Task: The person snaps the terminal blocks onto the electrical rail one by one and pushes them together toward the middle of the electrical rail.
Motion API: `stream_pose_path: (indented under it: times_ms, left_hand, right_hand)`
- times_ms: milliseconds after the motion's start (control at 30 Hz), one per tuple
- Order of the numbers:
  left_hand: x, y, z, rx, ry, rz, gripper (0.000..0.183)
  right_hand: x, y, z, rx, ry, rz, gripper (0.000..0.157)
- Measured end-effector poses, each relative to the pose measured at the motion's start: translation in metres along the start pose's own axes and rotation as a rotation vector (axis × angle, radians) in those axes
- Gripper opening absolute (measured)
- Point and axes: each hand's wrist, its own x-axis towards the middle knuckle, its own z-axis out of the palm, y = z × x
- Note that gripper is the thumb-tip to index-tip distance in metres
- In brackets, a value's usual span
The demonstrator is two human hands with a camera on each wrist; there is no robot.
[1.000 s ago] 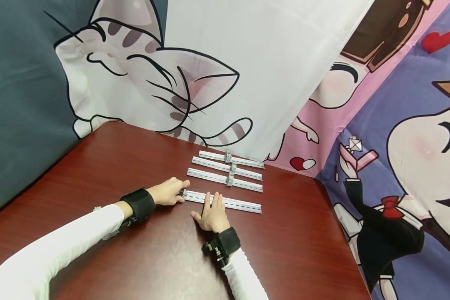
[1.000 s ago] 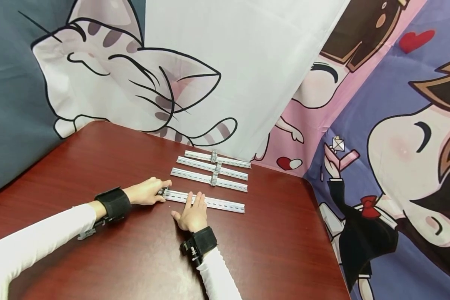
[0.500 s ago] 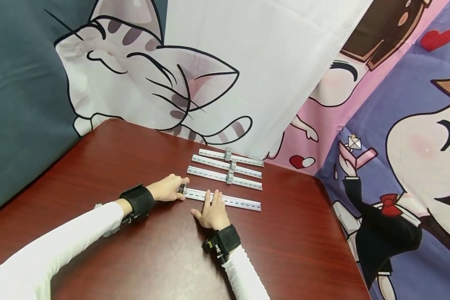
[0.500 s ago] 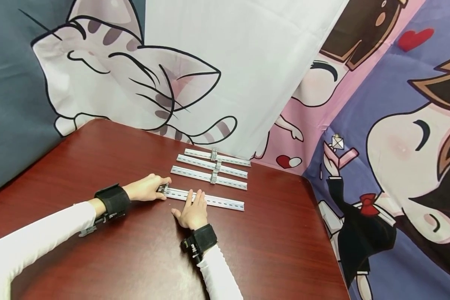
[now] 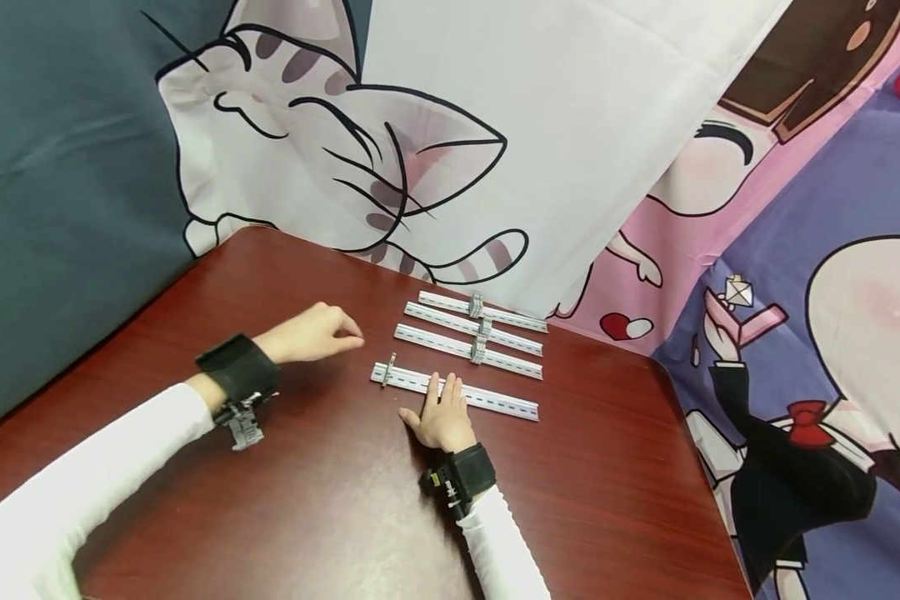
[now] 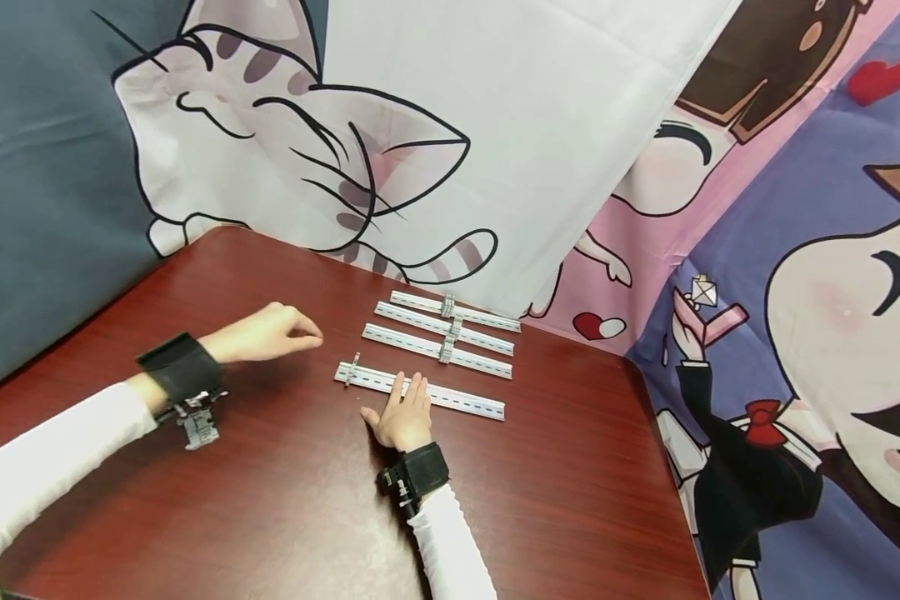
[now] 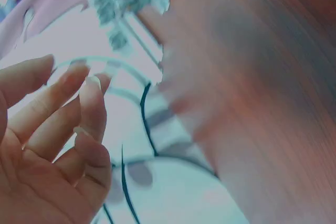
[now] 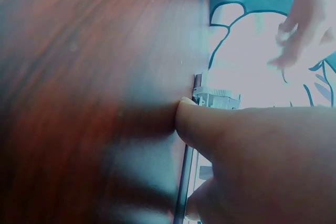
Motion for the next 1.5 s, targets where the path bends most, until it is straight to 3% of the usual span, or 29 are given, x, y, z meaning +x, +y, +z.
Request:
stream_pose_path:
  times_ms: [133,400,567,733,900,1000,1233,1500]
  left_hand:
    - [-0.024,-0.01,-0.019,-0.019,0.027,-0.051,0.011]
    - [-0.064,-0.039,-0.031,-0.03,-0.045,-0.144,0.011]
    - [-0.092,-0.05,-0.027,-0.01,-0.104,-0.19,0.01]
    - [-0.113,-0.057,-0.012,0.061,-0.088,-0.2,0.021]
    - [-0.12,-0.062,0.003,0.12,-0.055,-0.168,0.027]
    - [-0.123,-0.063,0.007,0.112,-0.055,-0.188,0.026]
    - [-0.126,-0.062,0.005,0.013,-0.147,-0.232,0.024]
    - [-0.117,-0.058,0.0,0.042,-0.148,-0.098,0.029]
  right_hand:
    - [-0.002,0.005,0.0,0.005,0.008,0.002,0.085]
    - [-0.003,0.009,0.004,0.015,0.0,0.016,0.085]
    - [-0.005,0.006,0.007,0.017,-0.004,0.019,0.085]
    - [-0.006,0.005,0.007,0.019,-0.001,0.024,0.084]
    - [-0.008,0.006,0.007,0.013,-0.002,0.026,0.084]
    - [-0.009,0.005,0.007,0.005,-0.006,0.022,0.084]
    - [-0.009,0.001,0.01,0.016,-0.011,0.007,0.083]
    - [-0.003,0.001,0.002,0.011,0.009,-0.011,0.083]
